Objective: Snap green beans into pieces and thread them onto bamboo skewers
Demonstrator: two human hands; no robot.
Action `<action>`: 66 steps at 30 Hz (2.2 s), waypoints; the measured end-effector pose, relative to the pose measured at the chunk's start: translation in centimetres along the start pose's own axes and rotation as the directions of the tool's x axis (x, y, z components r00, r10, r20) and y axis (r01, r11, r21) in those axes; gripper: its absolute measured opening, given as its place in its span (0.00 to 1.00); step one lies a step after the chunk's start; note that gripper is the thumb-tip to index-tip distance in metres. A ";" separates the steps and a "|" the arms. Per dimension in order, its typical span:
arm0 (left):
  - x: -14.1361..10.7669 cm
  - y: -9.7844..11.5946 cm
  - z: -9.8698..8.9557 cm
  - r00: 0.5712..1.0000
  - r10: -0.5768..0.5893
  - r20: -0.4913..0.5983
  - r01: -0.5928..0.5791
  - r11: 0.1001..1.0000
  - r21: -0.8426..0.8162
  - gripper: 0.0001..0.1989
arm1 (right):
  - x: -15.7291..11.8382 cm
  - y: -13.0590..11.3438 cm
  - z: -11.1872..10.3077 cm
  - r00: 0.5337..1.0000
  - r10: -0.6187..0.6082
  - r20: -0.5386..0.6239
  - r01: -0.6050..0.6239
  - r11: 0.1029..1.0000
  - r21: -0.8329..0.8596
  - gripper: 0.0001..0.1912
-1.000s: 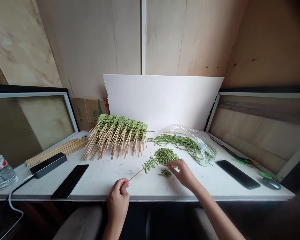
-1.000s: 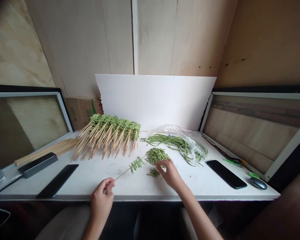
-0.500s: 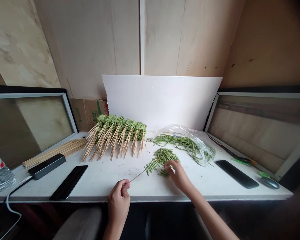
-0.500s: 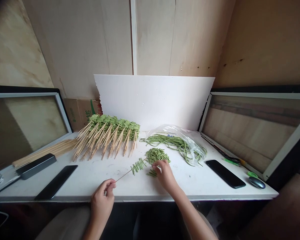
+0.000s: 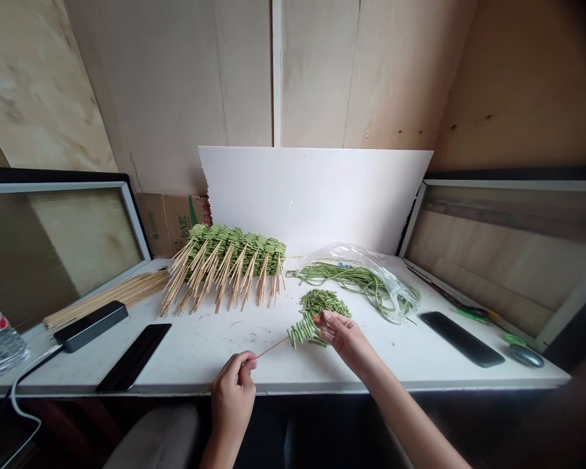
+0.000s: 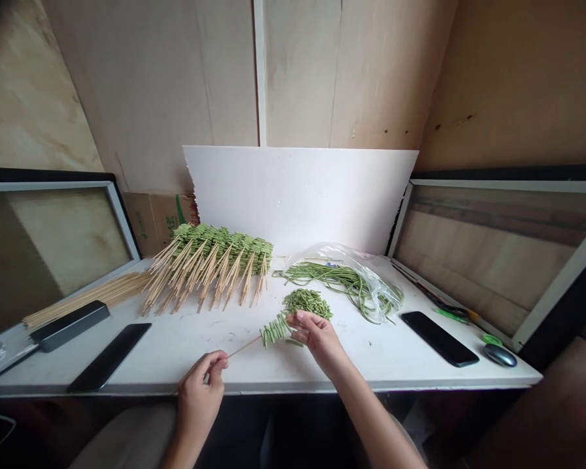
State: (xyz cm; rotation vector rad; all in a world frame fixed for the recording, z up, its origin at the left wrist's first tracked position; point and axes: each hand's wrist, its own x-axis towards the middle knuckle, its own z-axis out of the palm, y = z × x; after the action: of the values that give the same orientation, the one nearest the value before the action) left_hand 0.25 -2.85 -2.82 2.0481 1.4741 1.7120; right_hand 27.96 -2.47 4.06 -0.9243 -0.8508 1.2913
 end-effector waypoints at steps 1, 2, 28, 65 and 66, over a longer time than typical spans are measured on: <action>0.0 0.0 0.0 1.000 0.000 -0.001 0.000 1.000 -0.002 0.11 | 0.0 0.0 -0.1 1.000 0.000 -0.003 0.000 1.000 -0.001 0.21; 0.0 -0.1 0.0 1.000 -0.001 0.000 0.001 1.000 -0.003 0.11 | 0.0 0.0 -0.2 1.000 -0.001 -0.006 0.001 1.000 -0.001 0.20; -0.2 0.0 -0.1 0.999 0.030 -0.044 -0.028 0.999 0.033 0.11 | -0.4 0.4 1.0 0.989 -0.128 -0.073 0.116 0.981 -0.157 0.17; 0.3 0.0 -0.7 0.996 0.084 -0.042 -0.083 0.996 0.030 0.14 | -0.8 3.0 2.2 0.989 -0.113 -0.092 0.105 0.990 -0.093 0.17; 0.4 -0.1 -0.8 0.996 0.080 -0.046 -0.079 0.996 0.027 0.13 | -0.8 2.7 2.2 0.991 -0.107 -0.082 0.099 0.990 -0.100 0.18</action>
State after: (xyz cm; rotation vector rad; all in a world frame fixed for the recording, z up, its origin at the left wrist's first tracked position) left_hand -0.44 -2.88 -2.32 2.1210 1.4536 1.7924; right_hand 24.80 -2.96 2.46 -0.9924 -0.8870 1.1214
